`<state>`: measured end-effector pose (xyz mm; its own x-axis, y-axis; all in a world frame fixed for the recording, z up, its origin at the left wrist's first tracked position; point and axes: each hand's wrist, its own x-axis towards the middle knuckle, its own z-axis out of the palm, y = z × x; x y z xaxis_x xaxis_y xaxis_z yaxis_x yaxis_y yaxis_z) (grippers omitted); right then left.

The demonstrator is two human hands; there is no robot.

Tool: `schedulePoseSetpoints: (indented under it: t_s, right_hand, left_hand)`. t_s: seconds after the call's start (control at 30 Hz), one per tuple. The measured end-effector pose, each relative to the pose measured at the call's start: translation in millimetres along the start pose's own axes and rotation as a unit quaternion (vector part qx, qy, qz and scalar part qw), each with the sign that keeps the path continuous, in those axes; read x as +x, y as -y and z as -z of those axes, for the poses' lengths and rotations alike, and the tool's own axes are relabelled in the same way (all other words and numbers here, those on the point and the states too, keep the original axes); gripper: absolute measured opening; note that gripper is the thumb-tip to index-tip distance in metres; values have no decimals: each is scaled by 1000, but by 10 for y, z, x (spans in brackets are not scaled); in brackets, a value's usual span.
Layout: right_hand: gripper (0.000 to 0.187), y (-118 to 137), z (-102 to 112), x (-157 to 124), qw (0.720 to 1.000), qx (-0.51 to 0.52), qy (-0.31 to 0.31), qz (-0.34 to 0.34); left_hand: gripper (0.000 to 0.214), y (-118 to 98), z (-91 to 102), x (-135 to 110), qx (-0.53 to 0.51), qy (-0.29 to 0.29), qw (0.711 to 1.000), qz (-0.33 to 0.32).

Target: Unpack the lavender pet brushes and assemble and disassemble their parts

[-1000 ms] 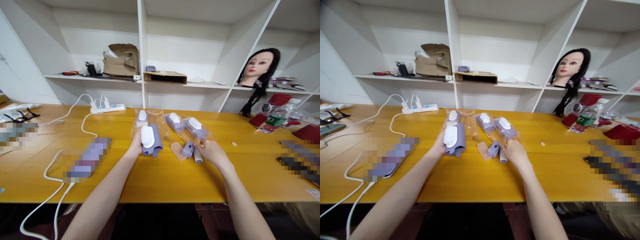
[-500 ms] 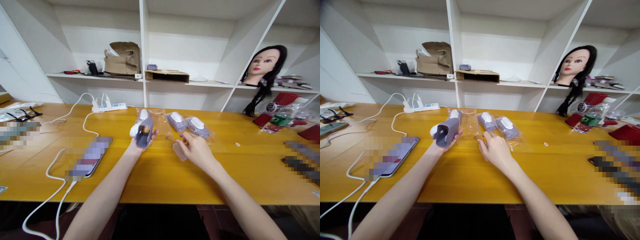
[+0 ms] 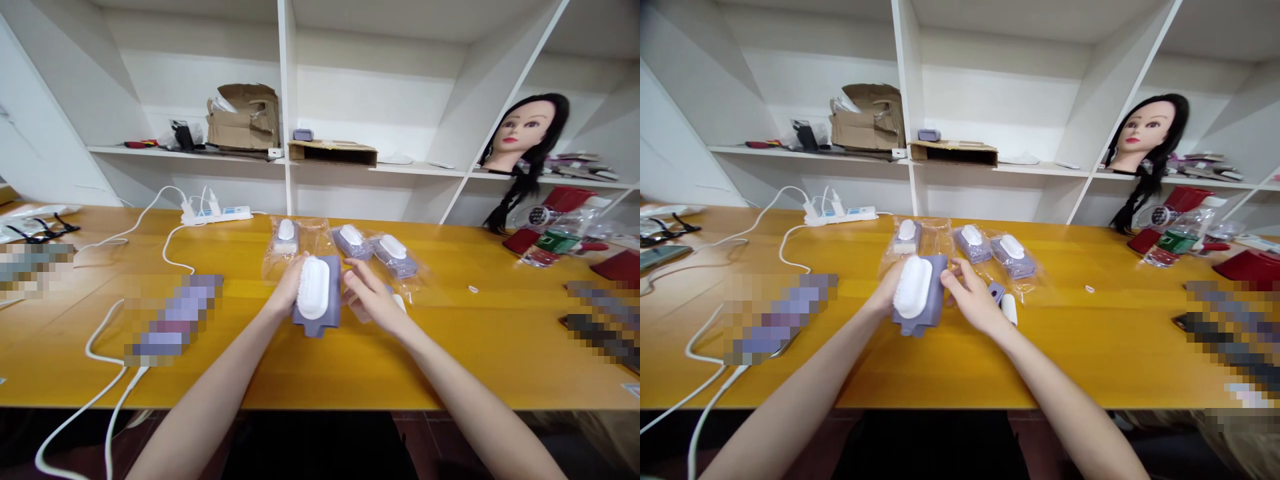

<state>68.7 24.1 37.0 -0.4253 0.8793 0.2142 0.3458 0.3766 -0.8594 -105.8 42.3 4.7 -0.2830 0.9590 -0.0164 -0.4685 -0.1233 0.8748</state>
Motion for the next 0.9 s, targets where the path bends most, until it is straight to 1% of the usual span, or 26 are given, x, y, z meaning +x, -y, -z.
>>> schedulePoseSetpoints:
  t_s: [0.03,0.1,0.17,0.23,0.27,0.33,0.43,0.47,0.53,0.57,0.6,0.7,0.73,0.8,0.9]
  right_hand:
    - [53,-27,-20,-2,1000,3,16,-12]
    - [61,-66,-64,-20,999,-25,20,3]
    - [78,-72,-110,-49,996,-77,-7,38]
    - [99,-57,-154,-69,988,-129,-41,68]
    - [107,-52,-172,-69,984,-150,-58,80]
    - [113,-67,-193,-41,975,-174,-89,102]
    - [107,-166,-145,61,969,-166,-142,115]
    - [106,-212,-100,101,972,-150,-147,108]
    - [95,-300,26,177,981,-82,-144,98]
    - [90,-337,102,209,987,-29,-129,92]
    - [88,-369,180,237,990,32,-97,97]
    - [92,-437,381,292,977,170,26,129]
    - [95,-454,425,302,970,197,66,129]
    - [100,-483,475,310,959,225,129,114]
    - [103,-508,490,298,951,234,183,86]
  left_hand:
    - [26,5,-27,-23,-3,-11,1000,-19]
    - [26,-25,-71,-72,-5,-42,997,-59]
    - [27,-88,-100,-116,-24,-82,992,-94]
    - [30,-150,-115,-149,-58,-97,989,-91]
    - [31,-171,-118,-161,-76,-88,990,-78]
    - [32,-186,-123,-184,-95,-54,993,-47]
    - [41,-170,-134,-232,-84,10,996,-18]
    - [44,-168,-138,-253,-74,31,997,-22]
    - [46,-180,-138,-293,-54,67,995,-50]
    - [45,-191,-133,-308,-45,82,993,-69]
    - [45,-202,-123,-317,-34,99,991,-81]
    - [53,-200,-73,-303,11,176,982,-70]
    - [58,-181,-54,-291,28,206,976,-64]
    - [65,-129,-24,-275,57,255,961,-90]
    - [59,-69,-14,-297,97,314,925,-190]
